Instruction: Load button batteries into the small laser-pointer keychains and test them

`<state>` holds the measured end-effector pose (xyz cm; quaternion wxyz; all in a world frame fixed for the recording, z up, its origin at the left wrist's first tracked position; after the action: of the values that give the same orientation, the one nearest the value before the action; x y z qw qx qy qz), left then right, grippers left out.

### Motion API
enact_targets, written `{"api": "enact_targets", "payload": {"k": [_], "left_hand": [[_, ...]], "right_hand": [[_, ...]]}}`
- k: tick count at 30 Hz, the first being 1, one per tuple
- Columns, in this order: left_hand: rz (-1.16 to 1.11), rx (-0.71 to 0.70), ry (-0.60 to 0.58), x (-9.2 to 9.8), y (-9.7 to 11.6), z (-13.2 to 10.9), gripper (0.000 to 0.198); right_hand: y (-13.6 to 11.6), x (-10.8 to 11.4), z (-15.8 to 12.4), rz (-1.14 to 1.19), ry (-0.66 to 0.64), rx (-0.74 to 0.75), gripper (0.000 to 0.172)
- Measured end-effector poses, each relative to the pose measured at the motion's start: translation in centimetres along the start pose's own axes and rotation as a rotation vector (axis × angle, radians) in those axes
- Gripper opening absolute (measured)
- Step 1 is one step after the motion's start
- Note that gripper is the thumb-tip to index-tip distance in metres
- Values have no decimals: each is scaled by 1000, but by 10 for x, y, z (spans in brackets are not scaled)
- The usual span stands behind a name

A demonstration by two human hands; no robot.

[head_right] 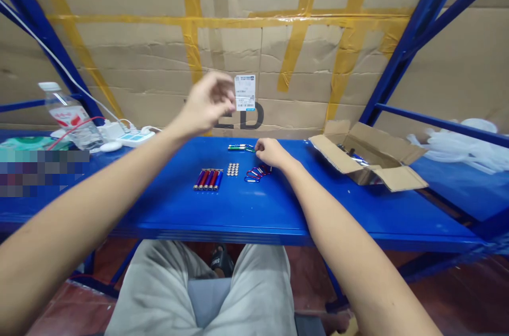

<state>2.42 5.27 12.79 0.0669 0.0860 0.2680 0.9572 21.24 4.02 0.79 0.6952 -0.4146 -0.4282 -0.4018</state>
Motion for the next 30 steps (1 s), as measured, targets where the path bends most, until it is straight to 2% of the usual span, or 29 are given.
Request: {"api": "enact_targets", "payload": {"k": [2,4,7,9,11,14,17,19,22,25,28,30], "left_hand": [[20,163,-184,-20,-19,-18,27],[31,337,-263,-29,-44,-38,28],[-52,536,-124,-22,-76,-59,26],[-169,659,-29,-17,-89,-69,25],[-303,736,49,-15,-93,-76,24],[-426,738,93,-18,-86,-78,27],[-394,646,54,-25,-72,-75,28],[-293,489,-30,-31,-54,-71,24],[-87,181,-250,-47,-20,-71,26],[137,-61,-433,-60,5,-76,38],[289,-242,-569,-68,15,-83,48],[359,-330,-675,-74,15,-88,53]], "right_hand": [[-1,-2,3,17,31,25,15],[-1,-3,5,32,61,43,14],[-2,-5,10,70,95,60,15],[-4,-6,14,165,137,53,15],[-6,-7,17,388,183,6,14],[-10,-17,19,911,158,-97,14],[-21,-20,14,1291,72,-125,18],[-26,-19,9,1412,1,-134,15],[-27,-15,4,1458,-86,-122,8],[-26,-15,3,1480,-158,-119,15],[-26,-17,3,1500,-249,-108,25],[-24,-20,3,1481,-306,-123,26]]}}
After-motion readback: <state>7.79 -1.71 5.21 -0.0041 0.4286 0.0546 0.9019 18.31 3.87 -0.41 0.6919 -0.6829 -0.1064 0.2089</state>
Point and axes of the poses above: each hand's wrist, its own z-axis towards the middle knuckle, its own x-axis out of the back of the hand, y = z × x, the point moved 7 cm from there along z, towards the middle knuckle, and after that the axes turned 11 degrees about -z, right-handed, at the moved point
